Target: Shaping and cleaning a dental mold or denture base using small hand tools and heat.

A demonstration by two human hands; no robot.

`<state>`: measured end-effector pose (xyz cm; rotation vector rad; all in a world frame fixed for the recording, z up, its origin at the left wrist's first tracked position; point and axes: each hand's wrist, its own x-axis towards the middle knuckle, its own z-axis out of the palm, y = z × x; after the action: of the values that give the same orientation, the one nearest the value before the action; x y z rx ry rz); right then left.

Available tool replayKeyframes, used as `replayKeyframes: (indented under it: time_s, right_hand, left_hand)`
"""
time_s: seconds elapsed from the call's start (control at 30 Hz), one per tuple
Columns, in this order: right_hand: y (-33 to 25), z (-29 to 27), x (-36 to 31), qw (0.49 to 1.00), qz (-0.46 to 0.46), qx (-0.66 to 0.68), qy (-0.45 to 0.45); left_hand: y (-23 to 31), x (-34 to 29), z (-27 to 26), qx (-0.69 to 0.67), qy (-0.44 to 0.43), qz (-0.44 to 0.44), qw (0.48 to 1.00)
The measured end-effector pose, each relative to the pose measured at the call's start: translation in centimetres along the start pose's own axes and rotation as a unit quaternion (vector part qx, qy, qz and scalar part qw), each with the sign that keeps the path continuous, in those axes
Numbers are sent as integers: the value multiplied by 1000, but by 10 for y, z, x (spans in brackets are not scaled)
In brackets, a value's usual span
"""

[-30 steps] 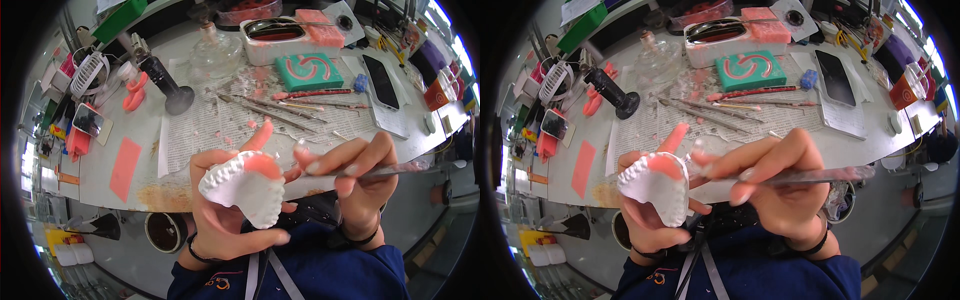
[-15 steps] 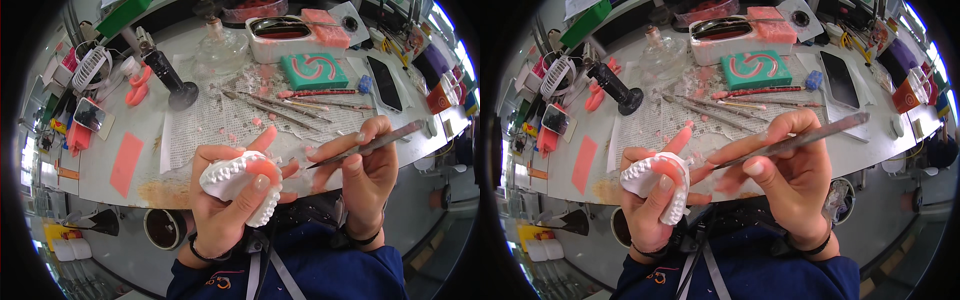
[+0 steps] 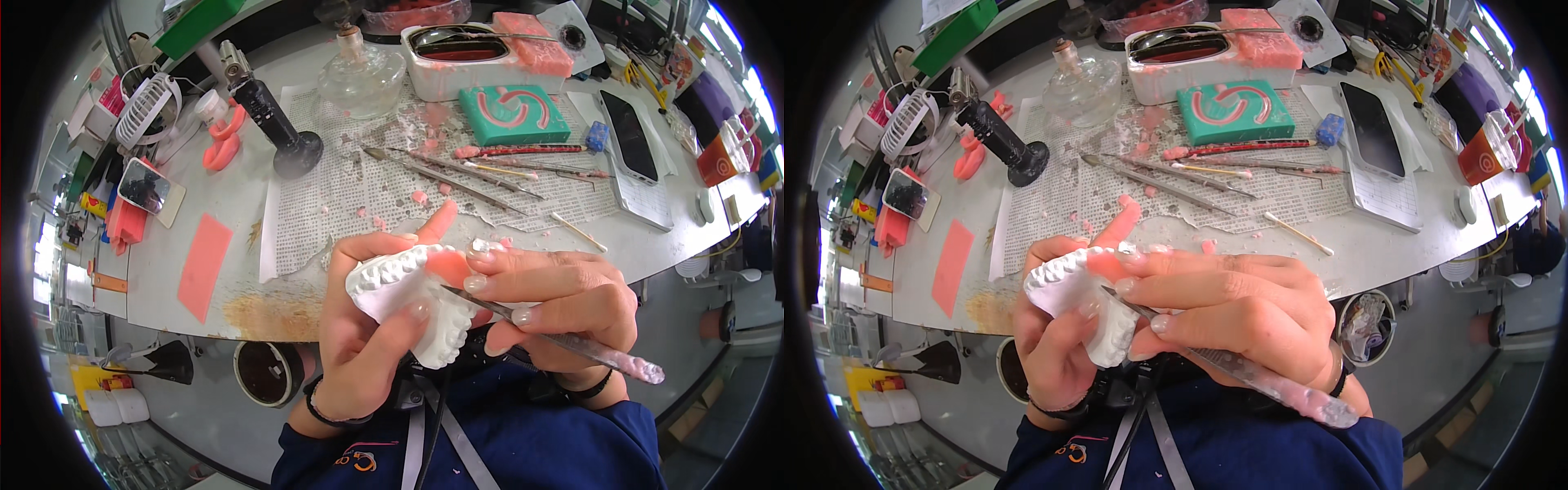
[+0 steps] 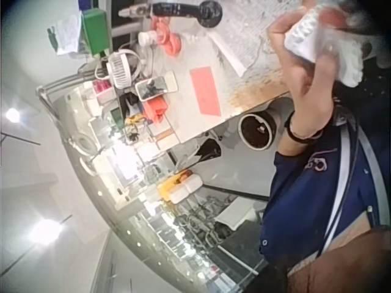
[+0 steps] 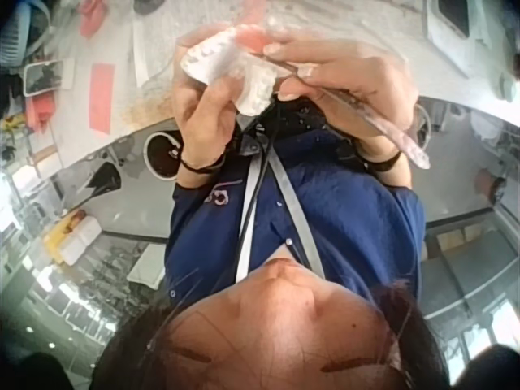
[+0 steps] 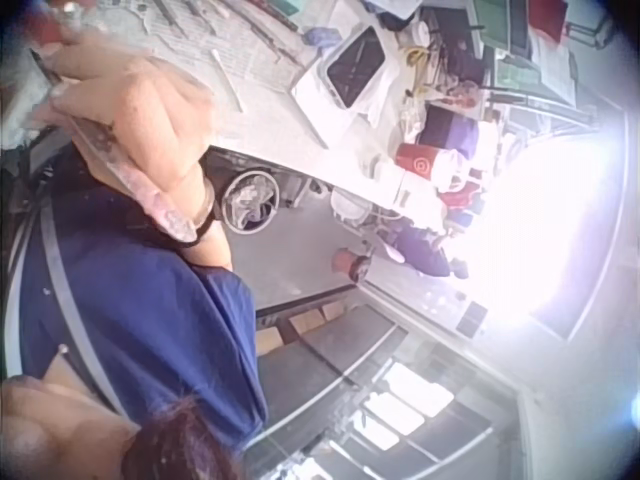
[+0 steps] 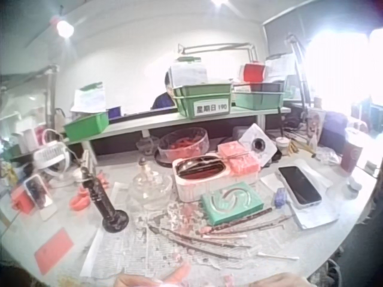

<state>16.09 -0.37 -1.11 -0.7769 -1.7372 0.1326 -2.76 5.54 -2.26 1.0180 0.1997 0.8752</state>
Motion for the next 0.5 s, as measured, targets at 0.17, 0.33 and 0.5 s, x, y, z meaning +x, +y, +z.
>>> replayKeyframes:
  time_s: [0.17, 0.33, 0.5]
  right_hand:
    - [-3, 10, 4, 992, 89, 51, 68]
    - [-3, 15, 3, 983, 109, 90, 121]
    - [-3, 13, 5, 989, 98, 43, 99]
  left_hand:
    - [-2, 0, 0, 43, 1, 11, 999]
    - [-3, -2, 0, 50, 11, 11, 999]
    - [0, -3, -1, 53, 0, 0, 999]
